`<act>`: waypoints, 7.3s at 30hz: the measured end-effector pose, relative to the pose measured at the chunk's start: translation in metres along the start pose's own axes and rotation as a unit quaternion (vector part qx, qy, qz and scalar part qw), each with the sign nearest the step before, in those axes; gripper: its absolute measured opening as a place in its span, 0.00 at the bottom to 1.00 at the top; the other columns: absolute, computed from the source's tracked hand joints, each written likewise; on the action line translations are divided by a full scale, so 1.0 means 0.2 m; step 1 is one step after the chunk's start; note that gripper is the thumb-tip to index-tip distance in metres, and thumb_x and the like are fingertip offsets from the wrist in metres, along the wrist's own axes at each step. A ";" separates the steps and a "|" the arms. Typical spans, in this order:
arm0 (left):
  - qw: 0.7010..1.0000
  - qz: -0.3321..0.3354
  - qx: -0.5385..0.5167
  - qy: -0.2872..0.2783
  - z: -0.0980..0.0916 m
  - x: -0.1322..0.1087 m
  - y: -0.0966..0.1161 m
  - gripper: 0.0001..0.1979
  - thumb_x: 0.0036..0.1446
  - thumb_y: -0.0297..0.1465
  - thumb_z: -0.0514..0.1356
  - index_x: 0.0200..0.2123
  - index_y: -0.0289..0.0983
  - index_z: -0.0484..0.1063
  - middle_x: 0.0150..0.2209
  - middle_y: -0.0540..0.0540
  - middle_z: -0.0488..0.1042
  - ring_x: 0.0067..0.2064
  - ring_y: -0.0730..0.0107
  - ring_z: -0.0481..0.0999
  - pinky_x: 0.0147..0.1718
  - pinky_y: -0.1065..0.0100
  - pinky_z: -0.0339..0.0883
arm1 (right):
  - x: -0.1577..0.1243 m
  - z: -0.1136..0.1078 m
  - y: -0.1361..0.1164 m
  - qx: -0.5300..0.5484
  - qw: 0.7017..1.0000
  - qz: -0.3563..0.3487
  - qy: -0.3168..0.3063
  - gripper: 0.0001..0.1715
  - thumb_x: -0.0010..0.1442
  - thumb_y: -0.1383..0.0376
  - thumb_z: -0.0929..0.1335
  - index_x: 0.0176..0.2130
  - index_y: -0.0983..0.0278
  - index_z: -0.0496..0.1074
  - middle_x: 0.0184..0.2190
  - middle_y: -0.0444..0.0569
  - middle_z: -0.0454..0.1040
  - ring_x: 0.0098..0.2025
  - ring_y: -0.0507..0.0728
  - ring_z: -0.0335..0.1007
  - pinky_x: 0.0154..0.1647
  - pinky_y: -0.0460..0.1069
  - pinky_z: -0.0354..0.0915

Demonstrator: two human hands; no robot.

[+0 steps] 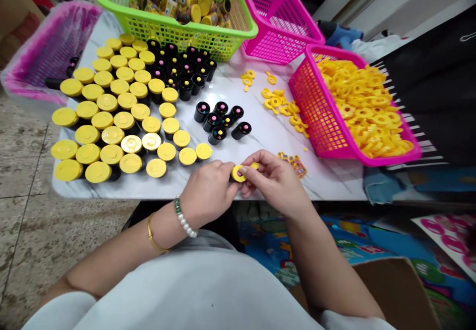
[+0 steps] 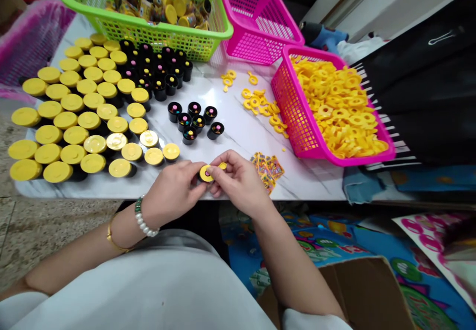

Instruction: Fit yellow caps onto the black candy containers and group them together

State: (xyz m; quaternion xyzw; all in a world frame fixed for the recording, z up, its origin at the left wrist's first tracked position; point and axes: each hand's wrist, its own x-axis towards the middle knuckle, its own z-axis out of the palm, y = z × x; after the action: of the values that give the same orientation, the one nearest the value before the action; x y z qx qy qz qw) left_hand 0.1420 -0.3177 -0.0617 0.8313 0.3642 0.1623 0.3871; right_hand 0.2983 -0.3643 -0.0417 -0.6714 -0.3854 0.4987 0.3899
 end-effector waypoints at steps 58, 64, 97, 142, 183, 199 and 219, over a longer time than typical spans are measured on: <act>0.892 0.157 0.316 0.284 -0.09 -0.21 -0.18 0.21 0.63 0.21 0.53 0.58 0.25 0.67 0.59 0.31 0.69 0.61 0.47 0.66 0.58 0.50 0.65 | 0.13 0.39 -0.01 0.208 0.976 -0.044 -0.051 0.32 0.52 0.58 0.74 0.55 0.65 0.73 0.47 0.52 0.80 0.48 0.59 0.77 0.53 0.55 0.72; 0.882 0.121 0.354 0.286 -0.11 -0.23 -0.20 0.23 0.63 0.20 0.50 0.60 0.24 0.64 0.62 0.33 0.67 0.67 0.43 0.58 0.64 0.43 0.53 | 0.20 0.43 -0.07 0.181 0.974 -0.055 -0.121 0.37 0.55 0.62 0.71 0.62 0.65 0.66 0.52 0.52 0.77 0.48 0.57 0.76 0.51 0.52 0.72; 0.905 0.301 0.145 0.263 -0.25 -0.52 -0.23 0.15 0.58 0.18 0.59 0.48 0.33 0.73 0.42 0.40 0.79 0.45 0.63 0.78 0.45 0.63 0.73 | 0.14 0.07 -0.13 -0.247 0.921 -0.258 0.155 0.21 0.63 0.66 0.62 0.50 0.61 0.77 0.38 0.49 0.81 0.34 0.55 0.79 0.42 0.51 0.74; 0.986 -0.017 0.112 0.120 0.00 -0.05 -0.05 0.12 0.58 0.29 0.62 0.47 0.38 0.70 0.26 0.52 0.76 0.27 0.70 0.76 0.29 0.71 0.66 | 0.06 -0.09 0.01 -0.155 0.969 -0.190 -0.037 0.15 0.56 0.58 0.72 0.42 0.62 0.77 0.36 0.49 0.80 0.34 0.55 0.74 0.36 0.49 0.71; 0.988 0.049 -0.026 0.143 0.05 -0.05 -0.09 0.09 0.62 0.28 0.59 0.46 0.37 0.69 0.37 0.47 0.76 0.37 0.67 0.75 0.36 0.69 0.67 | 0.09 -0.05 0.04 0.102 0.992 0.000 -0.080 0.20 0.52 0.53 0.75 0.35 0.66 0.74 0.24 0.45 0.75 0.24 0.48 0.68 0.25 0.44 0.65; 0.987 0.007 -0.073 0.144 0.07 -0.04 -0.10 0.16 0.57 0.24 0.59 0.50 0.36 0.67 0.29 0.51 0.74 0.31 0.69 0.75 0.32 0.69 0.70 | 0.12 0.03 -0.01 0.001 0.983 0.062 -0.170 0.22 0.58 0.50 0.69 0.43 0.60 0.60 0.14 0.35 0.67 0.15 0.50 0.65 0.16 0.43 0.61; 0.984 0.065 -0.027 0.164 0.05 -0.08 -0.08 0.08 0.62 0.29 0.57 0.45 0.36 0.68 0.31 0.49 0.73 0.28 0.71 0.74 0.28 0.70 0.67 | 0.37 -0.46 -0.10 -0.477 0.839 -0.100 0.241 0.19 0.62 0.57 0.65 0.44 0.66 0.77 0.38 0.56 0.78 0.37 0.60 0.76 0.42 0.54 0.68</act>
State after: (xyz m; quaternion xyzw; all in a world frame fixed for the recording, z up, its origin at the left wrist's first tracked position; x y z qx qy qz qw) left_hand 0.1291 -0.3271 -0.0802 0.8049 0.3634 0.3307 0.3328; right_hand 0.4004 -0.3033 -0.0330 -0.8311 -0.5345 0.0340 0.1498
